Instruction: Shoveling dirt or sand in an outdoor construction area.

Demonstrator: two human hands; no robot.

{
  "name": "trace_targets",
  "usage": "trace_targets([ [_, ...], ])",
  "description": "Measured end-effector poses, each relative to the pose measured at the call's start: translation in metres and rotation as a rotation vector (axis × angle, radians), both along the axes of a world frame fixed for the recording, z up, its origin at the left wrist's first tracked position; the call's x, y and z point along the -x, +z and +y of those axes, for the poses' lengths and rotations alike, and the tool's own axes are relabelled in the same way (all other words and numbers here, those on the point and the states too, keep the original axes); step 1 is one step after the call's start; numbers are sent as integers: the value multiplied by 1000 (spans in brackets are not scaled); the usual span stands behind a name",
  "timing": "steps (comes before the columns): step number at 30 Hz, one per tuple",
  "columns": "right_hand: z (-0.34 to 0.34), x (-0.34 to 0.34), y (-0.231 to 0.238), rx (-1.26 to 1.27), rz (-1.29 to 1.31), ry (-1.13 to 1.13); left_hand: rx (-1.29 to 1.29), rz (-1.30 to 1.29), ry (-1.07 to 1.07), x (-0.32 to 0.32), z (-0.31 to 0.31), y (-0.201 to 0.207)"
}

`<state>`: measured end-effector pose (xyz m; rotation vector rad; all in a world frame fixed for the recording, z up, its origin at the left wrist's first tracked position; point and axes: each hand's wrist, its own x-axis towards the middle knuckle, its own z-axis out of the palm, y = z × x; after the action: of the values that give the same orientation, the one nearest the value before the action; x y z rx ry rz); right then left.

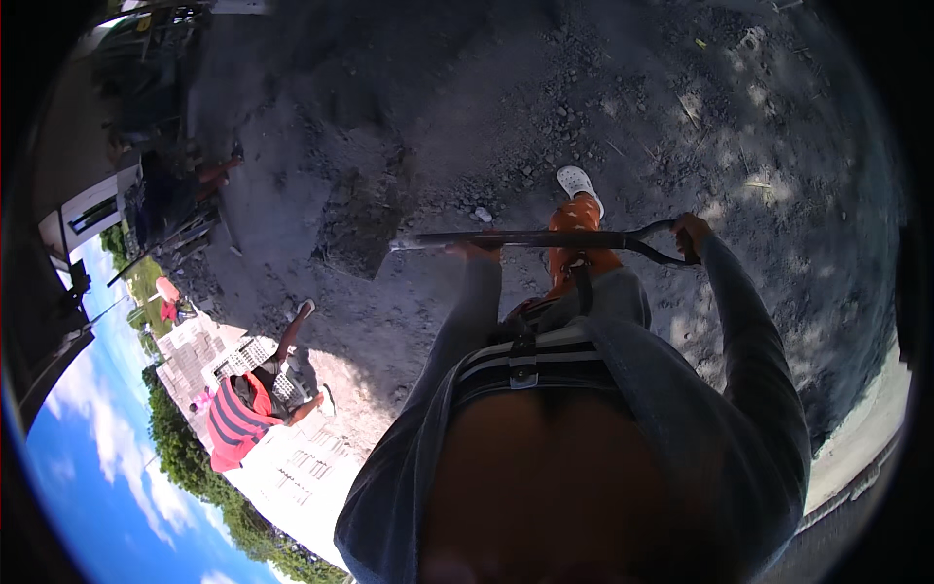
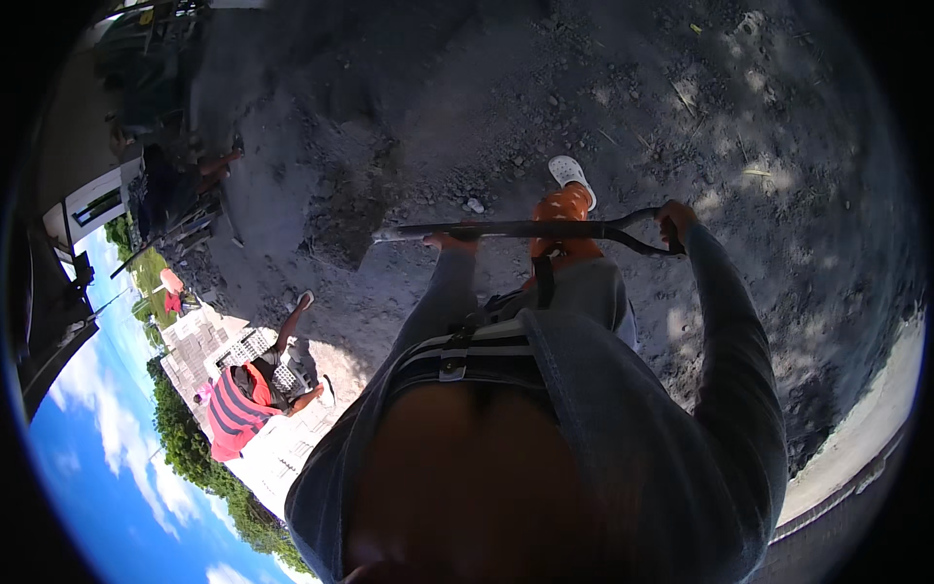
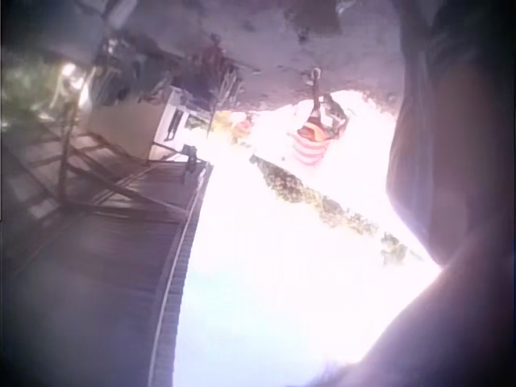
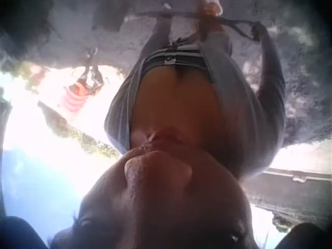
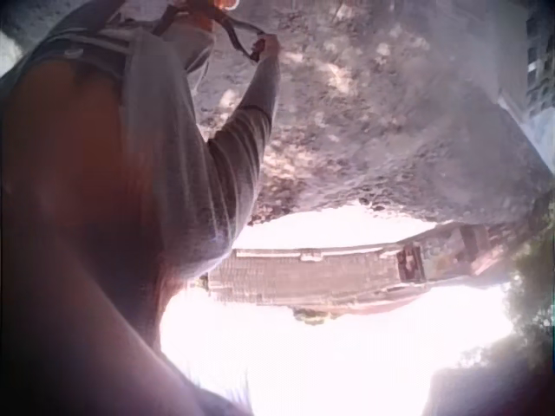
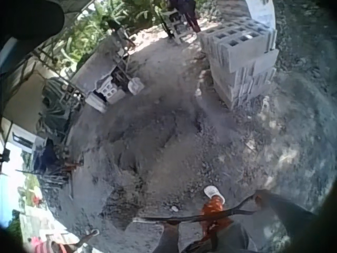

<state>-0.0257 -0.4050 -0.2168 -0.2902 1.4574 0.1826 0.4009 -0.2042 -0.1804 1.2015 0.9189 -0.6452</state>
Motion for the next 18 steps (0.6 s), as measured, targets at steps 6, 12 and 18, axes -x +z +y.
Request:
trace_targets([
  [6, 10, -59, -18, -130, -277, 986, 169, -64, -273, -83, -58, 44],
  [12, -59, -129, -11, -206, -309, 1032, 249, -192, -164, -102, -83, 101],
  [18, -91, -101, -49, 285, -114, 765, 216, -141, 93, -50, 8, 36],
])
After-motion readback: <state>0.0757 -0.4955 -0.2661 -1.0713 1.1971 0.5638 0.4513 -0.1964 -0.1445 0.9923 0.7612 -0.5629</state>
